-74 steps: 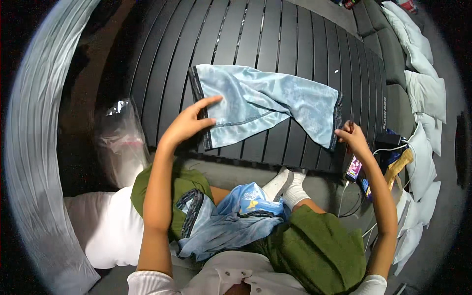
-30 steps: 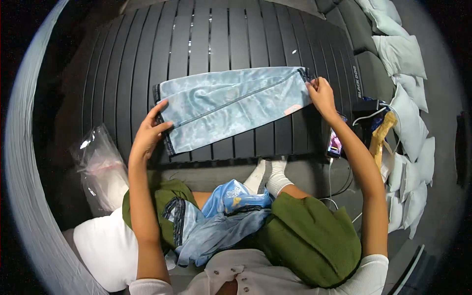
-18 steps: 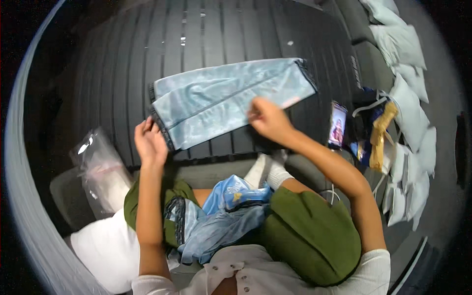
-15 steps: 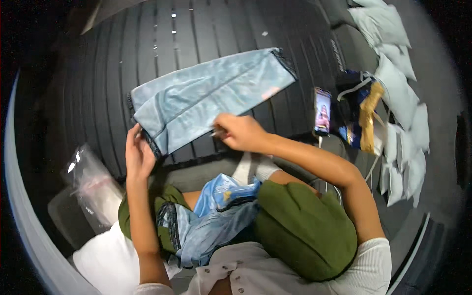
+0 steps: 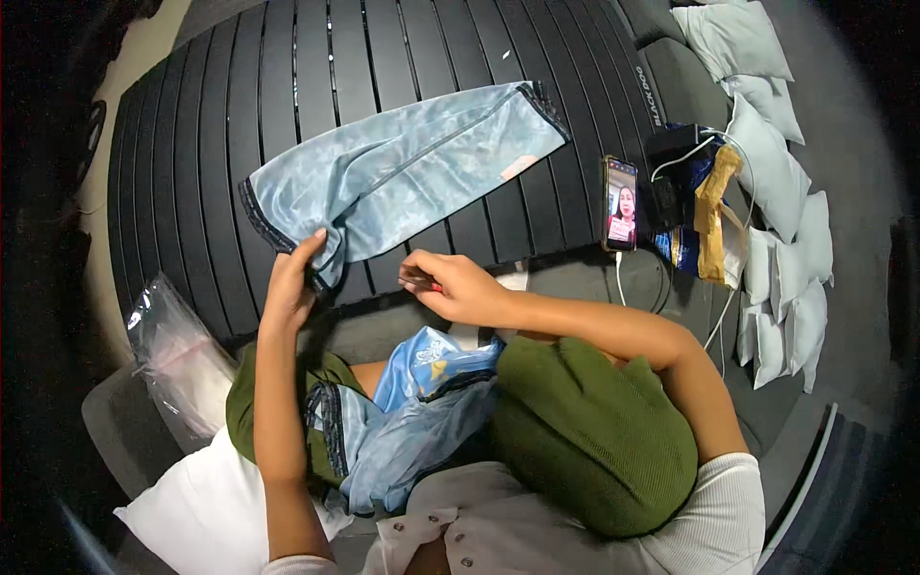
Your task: Trim loose threads from fabric sleeves or neck gaiters using a small cutting tool.
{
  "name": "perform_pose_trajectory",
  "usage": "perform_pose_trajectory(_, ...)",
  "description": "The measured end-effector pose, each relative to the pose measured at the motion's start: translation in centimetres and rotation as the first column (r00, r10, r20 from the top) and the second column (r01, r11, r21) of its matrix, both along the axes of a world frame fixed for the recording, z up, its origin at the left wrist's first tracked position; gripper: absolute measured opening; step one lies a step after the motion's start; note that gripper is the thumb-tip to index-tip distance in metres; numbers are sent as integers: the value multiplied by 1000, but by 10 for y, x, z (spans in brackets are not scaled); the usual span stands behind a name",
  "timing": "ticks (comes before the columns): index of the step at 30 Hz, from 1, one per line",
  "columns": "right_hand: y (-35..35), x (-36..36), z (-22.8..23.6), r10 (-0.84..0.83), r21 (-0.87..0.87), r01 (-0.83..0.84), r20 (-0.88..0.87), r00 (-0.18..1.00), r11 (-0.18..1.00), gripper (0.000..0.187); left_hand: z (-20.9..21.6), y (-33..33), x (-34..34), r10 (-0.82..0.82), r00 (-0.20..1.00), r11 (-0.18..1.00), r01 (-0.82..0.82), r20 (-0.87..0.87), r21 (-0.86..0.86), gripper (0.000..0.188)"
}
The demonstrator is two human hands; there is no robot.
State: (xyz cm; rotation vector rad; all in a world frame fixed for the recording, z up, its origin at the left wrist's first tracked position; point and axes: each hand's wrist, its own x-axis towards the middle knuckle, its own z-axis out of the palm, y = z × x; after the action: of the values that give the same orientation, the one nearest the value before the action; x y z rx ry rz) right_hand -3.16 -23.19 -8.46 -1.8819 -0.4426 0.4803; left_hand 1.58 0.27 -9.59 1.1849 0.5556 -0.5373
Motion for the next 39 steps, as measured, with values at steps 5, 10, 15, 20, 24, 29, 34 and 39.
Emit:
perform_pose_trajectory(5, -3, 3, 3, -61, 82, 64, -34, 998, 995, 18, -14, -6, 0, 180, 982, 914, -190, -63, -357, 22)
perform_pose_trajectory(10, 0, 5, 8, -130, 119, 137, -68, 989, 983, 16, -5, -9, -2, -11, 999, 998, 13, 31, -65, 30)
perform_pose_trajectory(15, -3, 3, 7, -231, 152, 253, -151, 961, 955, 11, 4, -15, -5, -58, 996, 992, 66, 70, -108, 33)
perform_pose_trajectory(20, -1, 14, 15, -336, 124, 356, -157, 929, 926, 14, 13, -14, -11, -106, 991, 984, 116, 77, -134, 35)
perform_pose_trajectory(24, 4, 20, 21, -310, 80, 320, -111, 944, 944, 16, 21, -17, -15, -142, 984, 977, 157, 107, -146, 38)
perform_pose_trajectory(29, 12, 34, 23, -272, 97, 273, -24, 962, 957, 19, 17, -17, -17, -161, 979, 968, 182, 129, -173, 43)
perform_pose_trajectory(34, 15, 50, 22, -142, -2, 143, 60, 988, 990, 19, 15, -19, -19, -205, 963, 973, 221, 173, -74, 44)
perform_pose_trajectory(39, 15, 56, 22, -62, -20, 65, 112, 992, 998, 18, 24, -20, -14, -382, 916, 924, 378, 119, 57, 43)
